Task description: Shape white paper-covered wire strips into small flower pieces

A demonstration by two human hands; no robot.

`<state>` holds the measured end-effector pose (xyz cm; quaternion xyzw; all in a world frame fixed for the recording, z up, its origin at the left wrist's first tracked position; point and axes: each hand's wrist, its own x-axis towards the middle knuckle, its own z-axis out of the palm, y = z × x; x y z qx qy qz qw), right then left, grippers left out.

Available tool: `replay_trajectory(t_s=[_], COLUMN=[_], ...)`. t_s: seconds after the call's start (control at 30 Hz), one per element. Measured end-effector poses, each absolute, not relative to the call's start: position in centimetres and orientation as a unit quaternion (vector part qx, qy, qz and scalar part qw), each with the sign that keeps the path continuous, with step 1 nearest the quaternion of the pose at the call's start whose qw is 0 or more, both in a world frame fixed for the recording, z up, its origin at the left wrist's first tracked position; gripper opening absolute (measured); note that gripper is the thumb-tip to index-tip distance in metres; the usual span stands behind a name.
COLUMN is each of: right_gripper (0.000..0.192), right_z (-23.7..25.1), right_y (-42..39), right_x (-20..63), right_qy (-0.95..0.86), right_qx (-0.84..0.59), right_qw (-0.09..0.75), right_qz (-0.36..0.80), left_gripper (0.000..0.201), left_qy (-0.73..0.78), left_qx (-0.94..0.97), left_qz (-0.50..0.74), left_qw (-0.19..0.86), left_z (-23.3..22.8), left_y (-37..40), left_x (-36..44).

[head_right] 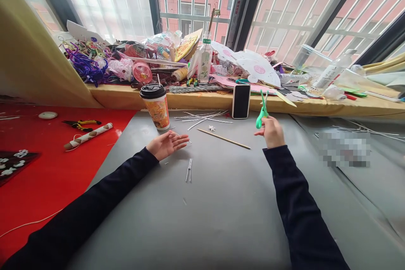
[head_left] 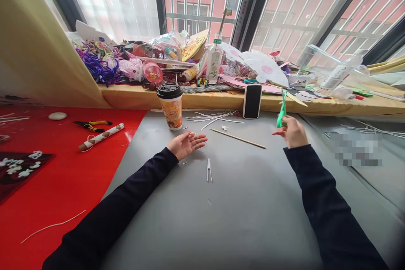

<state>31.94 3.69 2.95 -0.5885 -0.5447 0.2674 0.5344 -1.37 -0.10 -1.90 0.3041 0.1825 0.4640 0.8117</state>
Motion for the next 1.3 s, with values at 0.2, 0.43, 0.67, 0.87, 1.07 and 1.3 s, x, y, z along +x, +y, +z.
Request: replay_trajectory(t_s=[0.2,0.43,0.67,0.87,1.07,1.3], right_gripper=[0.038,0.043,0.046,0.048,0.046,0.044], right_z=[0.0,-1.9,-0.9,-0.6,-0.1,-0.1], right_y=[1.3,0.5,2.2,2.8,2.6,2.4], right_x=[21.7,15.6,17.3,18.6,19.1,19.2], right_qy=[-0.592,-0.676,-0.623,-0.608,-0.617,-0.627], right_qx=[-0.376,-0.372,-0.373,-0.362,-0.367,-0.354], right_qw=[0.467,0.413,0.416,0.427,0.426,0.42], right_qz=[0.538,0.485,0.547,0.564,0.551,0.552], left_gripper=[0.024,0.018,0.019,0.022,0.025,0.024], left_qy=[0.177,0.227,0.284,0.322,0.353,0.37], left_qx=[0.319,0.35,0.427,0.463,0.466,0.489], left_qz=[0.423,0.427,0.37,0.347,0.33,0.304], left_qw=[0.829,0.802,0.775,0.749,0.741,0.729], left_z=[-1.8,-2.6,-3.0,-3.3,-3.2,-2.9], left_y=[-0.5,-0.5,-0.6,-0.4,-0.3,-0.5], left_x=[-0.4,0.2,0.1,-0.1,-0.3,-0.3])
